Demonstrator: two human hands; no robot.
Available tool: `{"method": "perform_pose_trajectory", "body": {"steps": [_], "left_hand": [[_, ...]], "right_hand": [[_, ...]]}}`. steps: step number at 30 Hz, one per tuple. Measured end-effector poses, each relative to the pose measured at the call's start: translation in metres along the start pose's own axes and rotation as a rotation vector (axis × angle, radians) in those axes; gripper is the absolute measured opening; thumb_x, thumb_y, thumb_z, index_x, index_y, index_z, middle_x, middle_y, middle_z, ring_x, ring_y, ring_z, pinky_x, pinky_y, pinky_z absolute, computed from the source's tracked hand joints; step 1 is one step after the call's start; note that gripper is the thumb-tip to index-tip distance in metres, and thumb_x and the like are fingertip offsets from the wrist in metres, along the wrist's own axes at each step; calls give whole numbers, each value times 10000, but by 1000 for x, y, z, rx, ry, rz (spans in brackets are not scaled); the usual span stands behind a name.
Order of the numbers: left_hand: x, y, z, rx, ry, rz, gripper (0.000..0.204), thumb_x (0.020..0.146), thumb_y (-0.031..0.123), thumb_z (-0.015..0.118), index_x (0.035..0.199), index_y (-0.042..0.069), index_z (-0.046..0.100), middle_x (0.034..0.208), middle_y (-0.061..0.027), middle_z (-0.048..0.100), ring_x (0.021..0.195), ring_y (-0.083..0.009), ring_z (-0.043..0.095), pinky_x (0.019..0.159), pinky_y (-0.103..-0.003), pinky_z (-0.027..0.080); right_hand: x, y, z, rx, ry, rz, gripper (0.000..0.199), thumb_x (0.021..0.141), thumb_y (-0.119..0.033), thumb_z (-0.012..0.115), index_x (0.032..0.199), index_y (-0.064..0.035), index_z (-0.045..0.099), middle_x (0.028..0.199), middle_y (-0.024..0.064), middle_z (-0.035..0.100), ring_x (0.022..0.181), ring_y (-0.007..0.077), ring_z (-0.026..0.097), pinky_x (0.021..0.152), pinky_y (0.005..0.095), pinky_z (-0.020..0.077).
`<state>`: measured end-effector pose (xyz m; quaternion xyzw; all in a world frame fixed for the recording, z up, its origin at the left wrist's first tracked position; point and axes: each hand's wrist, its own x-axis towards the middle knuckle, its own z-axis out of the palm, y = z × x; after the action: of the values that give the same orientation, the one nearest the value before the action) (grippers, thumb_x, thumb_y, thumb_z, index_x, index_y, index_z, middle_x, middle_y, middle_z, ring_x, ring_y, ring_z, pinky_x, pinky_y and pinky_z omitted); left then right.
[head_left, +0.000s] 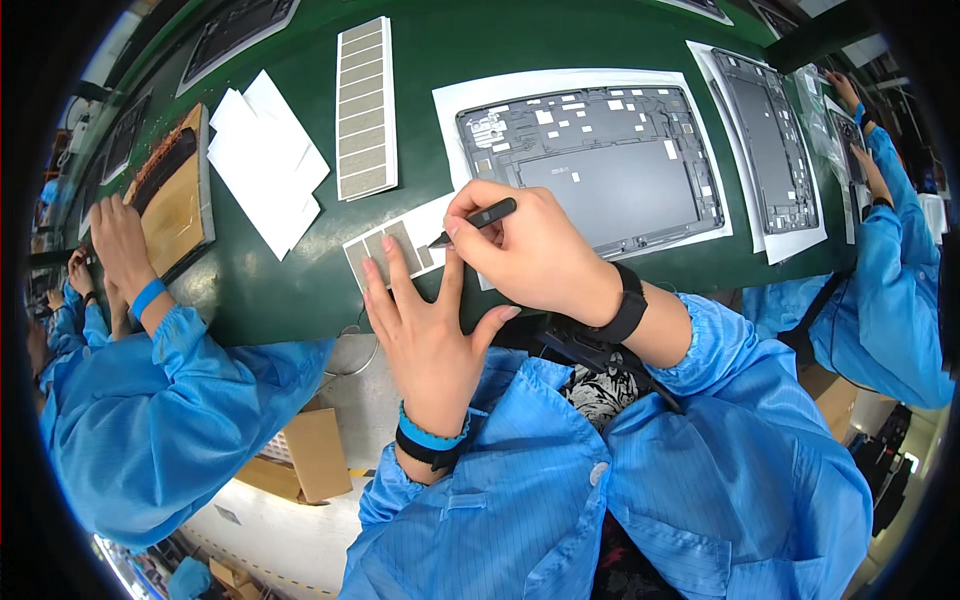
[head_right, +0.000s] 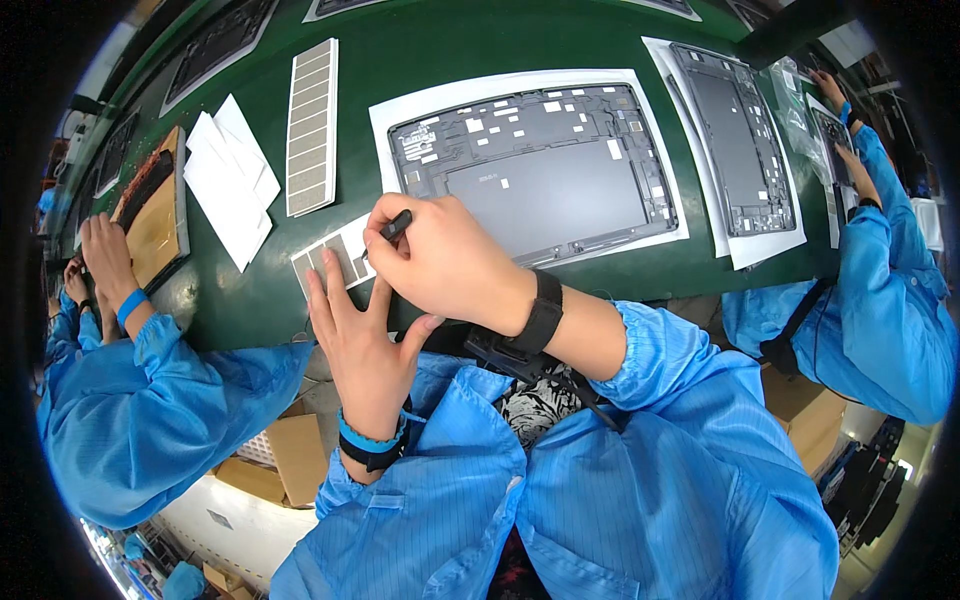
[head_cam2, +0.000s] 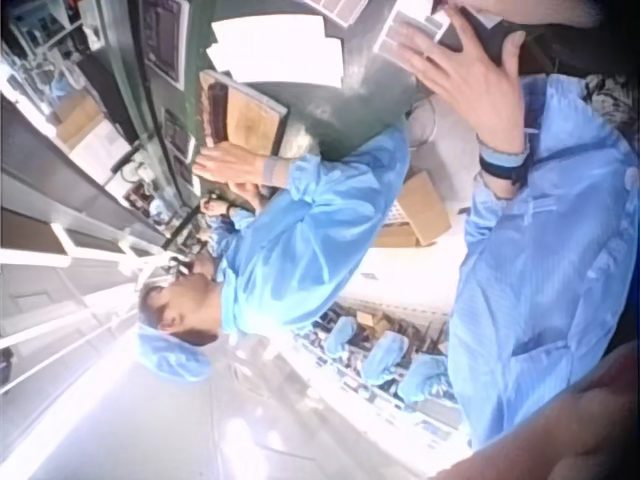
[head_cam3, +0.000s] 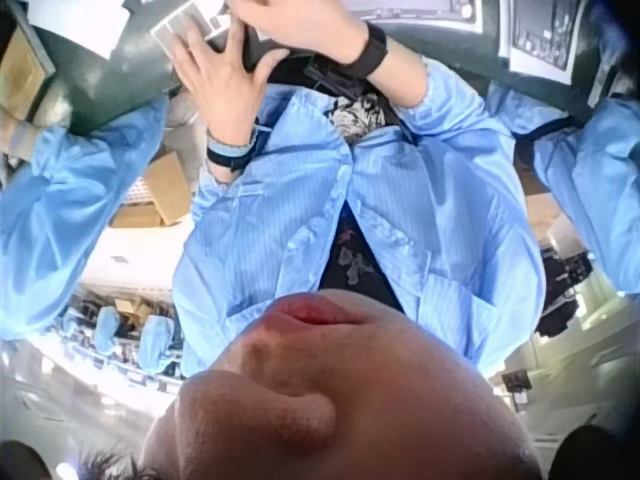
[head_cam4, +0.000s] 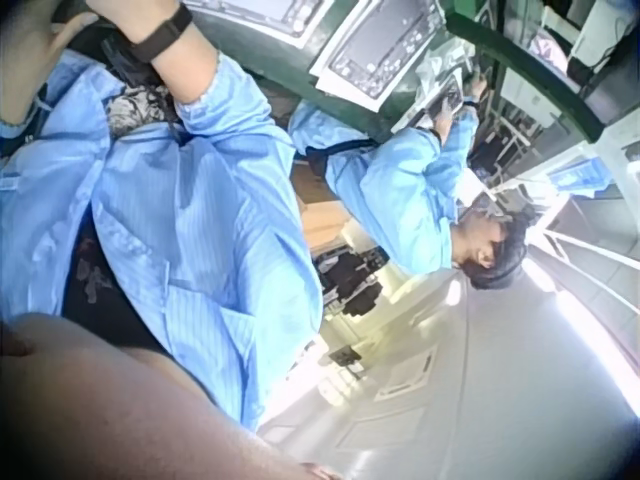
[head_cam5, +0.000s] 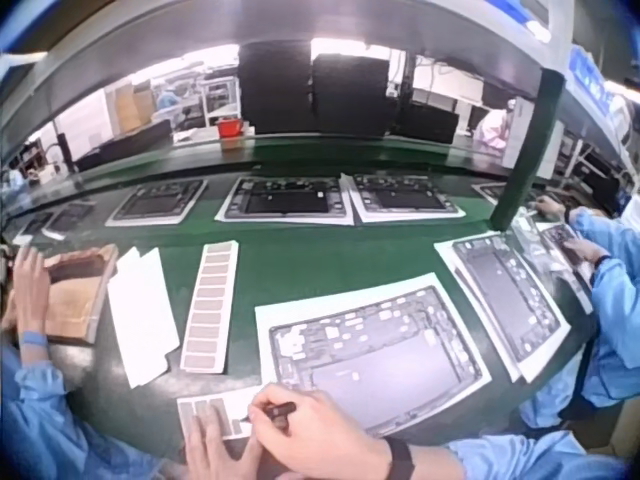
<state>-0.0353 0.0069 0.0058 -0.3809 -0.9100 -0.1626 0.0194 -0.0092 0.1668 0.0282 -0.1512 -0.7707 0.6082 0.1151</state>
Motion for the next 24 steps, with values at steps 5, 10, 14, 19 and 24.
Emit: {"method": "perform_pose_trajectory", "body": {"steps": [5, 10, 14, 19, 24], "left_hand": [[0, 1, 2, -8, 15, 0, 680, 763, 535, 738, 1307, 144, 621, 1544, -258, 268, 1405, -509, 232, 1109, -599, 251], [1, 2, 3, -17, 31, -6, 706, 770, 472, 760, 1375, 166, 565, 1536, -255, 284, 1401, -513, 243, 1109, -613, 238], [-4, 4, 3, -130, 115, 39, 588, 835, 327, 737, 1370, 153, 570, 1494, -205, 381, 1397, -450, 308, 1118, -598, 235], [0, 16, 12, -135, 78, 116, 420, 867, 231, 696, 1260, 91, 647, 1436, -133, 483, 1376, -392, 374, 1122, -577, 246], [1, 12, 15, -156, 78, 163, 451, 846, 257, 721, 1262, 106, 635, 1446, -177, 449, 1352, -440, 374, 1075, -644, 268]], "right_hand": [[-1, 2, 6, 65, 8, 17, 184, 933, -107, 591, 1031, 38, 648, 744, 76, 684, 610, 79, 615, 556, 246, 489], [-2, -4, -26, 471, 219, 20, 205, 956, -108, 569, 1066, 46, 648, 704, 83, 663, 606, 106, 633, 524, 221, 510], [-31, 4, -54, 298, 187, 154, 205, 950, -95, 579, 1076, 51, 646, 746, 85, 665, 606, 95, 625, 523, 221, 503], [-45, 13, -48, 309, 203, 164, 178, 933, -65, 589, 1059, 41, 656, 801, 78, 672, 636, 89, 635, 538, 223, 502], [-42, 15, -46, 273, 218, 141, 172, 930, -49, 587, 1048, 59, 650, 821, 77, 675, 660, 98, 648, 570, 230, 521]]}}
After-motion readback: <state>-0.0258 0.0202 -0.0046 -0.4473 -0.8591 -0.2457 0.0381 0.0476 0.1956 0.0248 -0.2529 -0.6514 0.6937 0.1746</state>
